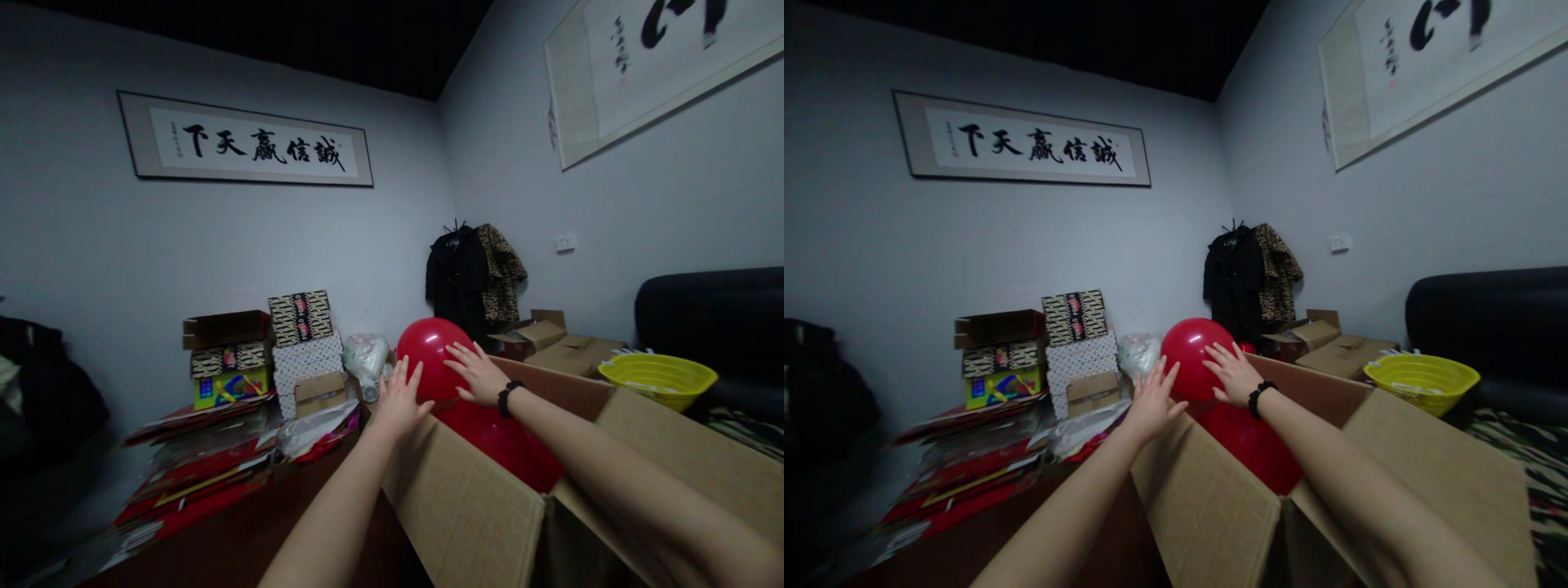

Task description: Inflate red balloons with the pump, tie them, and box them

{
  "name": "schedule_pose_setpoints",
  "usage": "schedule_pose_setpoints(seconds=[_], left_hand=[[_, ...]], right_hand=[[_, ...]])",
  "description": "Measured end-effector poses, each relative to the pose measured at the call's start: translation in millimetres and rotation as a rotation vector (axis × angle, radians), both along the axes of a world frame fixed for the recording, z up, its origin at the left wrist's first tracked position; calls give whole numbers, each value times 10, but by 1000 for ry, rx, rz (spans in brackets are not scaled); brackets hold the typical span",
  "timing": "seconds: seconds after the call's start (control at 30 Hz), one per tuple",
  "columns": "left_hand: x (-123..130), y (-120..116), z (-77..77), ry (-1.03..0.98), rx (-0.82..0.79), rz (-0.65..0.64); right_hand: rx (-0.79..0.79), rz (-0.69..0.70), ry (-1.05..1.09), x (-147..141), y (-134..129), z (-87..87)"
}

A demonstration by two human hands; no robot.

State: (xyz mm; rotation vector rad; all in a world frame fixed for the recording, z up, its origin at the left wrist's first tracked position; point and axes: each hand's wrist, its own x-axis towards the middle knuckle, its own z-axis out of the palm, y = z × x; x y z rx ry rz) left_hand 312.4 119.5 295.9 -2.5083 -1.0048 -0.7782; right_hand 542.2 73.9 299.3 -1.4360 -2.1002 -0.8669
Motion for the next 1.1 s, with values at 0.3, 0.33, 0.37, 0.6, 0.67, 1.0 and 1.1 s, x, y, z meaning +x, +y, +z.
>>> schedule_pose_setpoints(seconds=[0.3, 0.33, 0.37, 0.6, 0.67, 1.0, 1.1], left_hand=[[-112, -120, -103, 73, -69, -24], [-129, -137, -109, 87, -88, -19], [-145, -153, -115, 100, -107, -15], [-287, -178, -181, 121, -160, -22], [-348, -170, -195, 113, -161, -16], [-550, -189, -232, 97, -137, -26], [-646, -270, -258, 98, -126, -34]], right_hand=[[-79, -7, -14, -32, -148, -92], [-86, -6, -14, -42, -168, -102], [-93, -3, -15, -55, -184, -113], [-101, 16, -17, -239, -195, -89], [-96, 23, -16, -283, -188, -48], [-130, 51, 57, -400, -194, 12], [-170, 96, 77, -620, -252, 6]])
